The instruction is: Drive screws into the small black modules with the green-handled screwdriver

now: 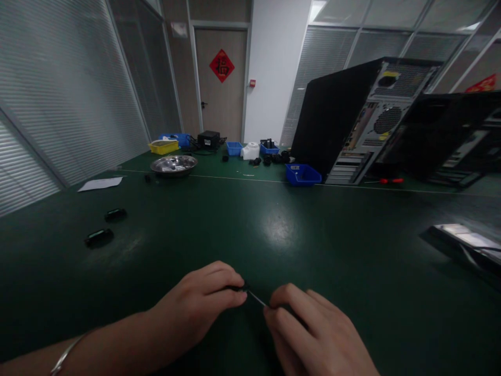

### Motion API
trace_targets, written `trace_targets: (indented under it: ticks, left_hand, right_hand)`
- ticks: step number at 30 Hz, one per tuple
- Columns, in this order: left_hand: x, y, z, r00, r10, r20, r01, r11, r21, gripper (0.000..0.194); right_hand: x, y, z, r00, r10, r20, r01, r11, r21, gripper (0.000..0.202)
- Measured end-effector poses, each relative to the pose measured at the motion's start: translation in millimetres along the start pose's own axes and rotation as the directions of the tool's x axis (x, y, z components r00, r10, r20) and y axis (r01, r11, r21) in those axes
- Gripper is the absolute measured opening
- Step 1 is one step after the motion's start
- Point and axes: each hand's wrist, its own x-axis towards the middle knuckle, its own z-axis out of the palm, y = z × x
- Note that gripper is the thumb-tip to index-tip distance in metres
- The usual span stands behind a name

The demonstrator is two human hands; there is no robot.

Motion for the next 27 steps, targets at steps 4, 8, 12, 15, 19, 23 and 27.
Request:
trace_targets:
  ticks: [4, 8, 12, 15, 19, 23, 27]
  left_hand:
    - [2.5, 1.8, -1.6, 0.999, -0.032, 0.016, 0.032, 0.999, -0.011, 0.026]
    - [3.3, 4.0, -3.2, 0.999, -0.045, 0.021, 0.045, 0.999, -0.006, 0.027]
    - [-0.9, 2.5, -0.7, 0.99, -0.136, 0.027, 0.137, 0.99, -0.034, 0.026]
    - [-4.9, -0.6, 1.3, 0.977, -0.211, 0.027, 0.212, 0.975, -0.058, 0.026]
    - [-6.0, -2.6, 0.8, 0.975, -0.223, 0.022, 0.224, 0.972, -0.076, 0.026]
    - [-5.1, -0.8, -0.1, 0.984, -0.176, -0.003, 0.176, 0.984, -0.024, 0.023]
    - [-5.7, 3.3, -2.1, 0.999, -0.025, -0.035, 0.029, 0.991, 0.134, 0.02]
  right_hand:
    - [1.0, -0.4, 2.5, 1.0, -0.008, -0.015, 0.008, 1.0, -0.014, 0.024]
    - [-0.9, -0.3, 4.9, 0.999, -0.031, -0.022, 0.03, 0.998, -0.056, 0.024]
    - [-4.8, 2.1, 4.7, 0.999, 0.037, 0.035, -0.039, 0.998, 0.058, 0.02]
    - [-5.5, 3.9, 3.4, 0.992, 0.097, 0.079, -0.108, 0.983, 0.15, 0.019]
    - [-3.8, 4.9, 1.0, 0.99, 0.116, 0.083, -0.129, 0.975, 0.178, 0.02]
    - [-2.7, 5.4, -0.8, 0.992, 0.105, 0.073, -0.116, 0.978, 0.174, 0.02]
    - [-3.9, 6.3, -1.0, 0.996, 0.073, 0.041, -0.079, 0.985, 0.155, 0.02]
